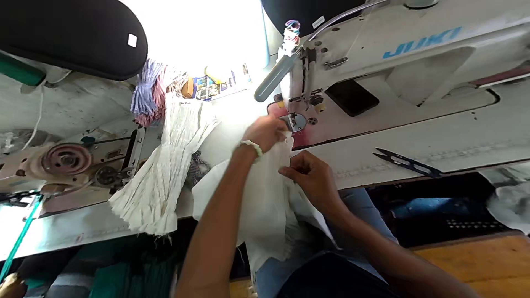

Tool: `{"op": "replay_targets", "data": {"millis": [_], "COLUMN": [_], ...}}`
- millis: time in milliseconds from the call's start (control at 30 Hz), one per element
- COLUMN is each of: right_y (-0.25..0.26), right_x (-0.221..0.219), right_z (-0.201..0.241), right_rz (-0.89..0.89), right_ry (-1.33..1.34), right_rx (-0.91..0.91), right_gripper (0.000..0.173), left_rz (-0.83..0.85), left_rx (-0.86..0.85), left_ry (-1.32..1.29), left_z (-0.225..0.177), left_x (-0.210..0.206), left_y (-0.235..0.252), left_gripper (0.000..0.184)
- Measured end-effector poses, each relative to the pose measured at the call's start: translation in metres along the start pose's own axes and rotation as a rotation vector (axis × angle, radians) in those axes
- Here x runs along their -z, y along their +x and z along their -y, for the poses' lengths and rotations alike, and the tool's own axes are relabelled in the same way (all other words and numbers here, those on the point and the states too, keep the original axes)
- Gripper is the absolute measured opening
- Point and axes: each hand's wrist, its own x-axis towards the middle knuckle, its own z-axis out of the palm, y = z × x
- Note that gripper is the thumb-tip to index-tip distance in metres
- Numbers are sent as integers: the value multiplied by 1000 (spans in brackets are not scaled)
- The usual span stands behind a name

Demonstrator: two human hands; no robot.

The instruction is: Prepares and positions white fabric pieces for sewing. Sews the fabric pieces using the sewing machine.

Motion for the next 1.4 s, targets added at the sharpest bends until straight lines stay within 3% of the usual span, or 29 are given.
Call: {"op": "replay_targets", "data": {"millis": [67,167,267,333,400,433,700,933,1233,1400], "right_y": [7,11,12,14,13,13,8,4,7,4], "right_x": [13,25,25,24,25,25,35,37,40,38], "right_z": [-17,-20,-23,-24,-24,-25,-24,-26,-25,-27], "right_rz": [34,63,74,76,79,77,139,126,156,148], "right_ry": [-115,-143,-103,-89,-91,-93,-5,14,118,55], "right_rx": [-107,-167,-176,-173,-173,-170,-206,-192,-259,-205], "right_gripper": [22,18,17,17,16,15,21,24,23,21], "left_rz": [-25,-277,-589,-694,-699,-690,-686,-715,-493,-660], "left_rx": [56,134,154,164,167,181,215,257,386,323], "left_ry": [4,-6,90,140,119,104,-44,-35,55,-3], "left_z": [11,5,0,-4,-8,-11,-23,-24,-41,-29], "left_x": [-45,-73,-91,-101,-112,-117,-142,-151,-132,-151], "left_y": [23,19,17,17,13,10,-15,-17,-17,-20], "left_gripper": [15,16,32,25,5,4,25,30,34,34]}}
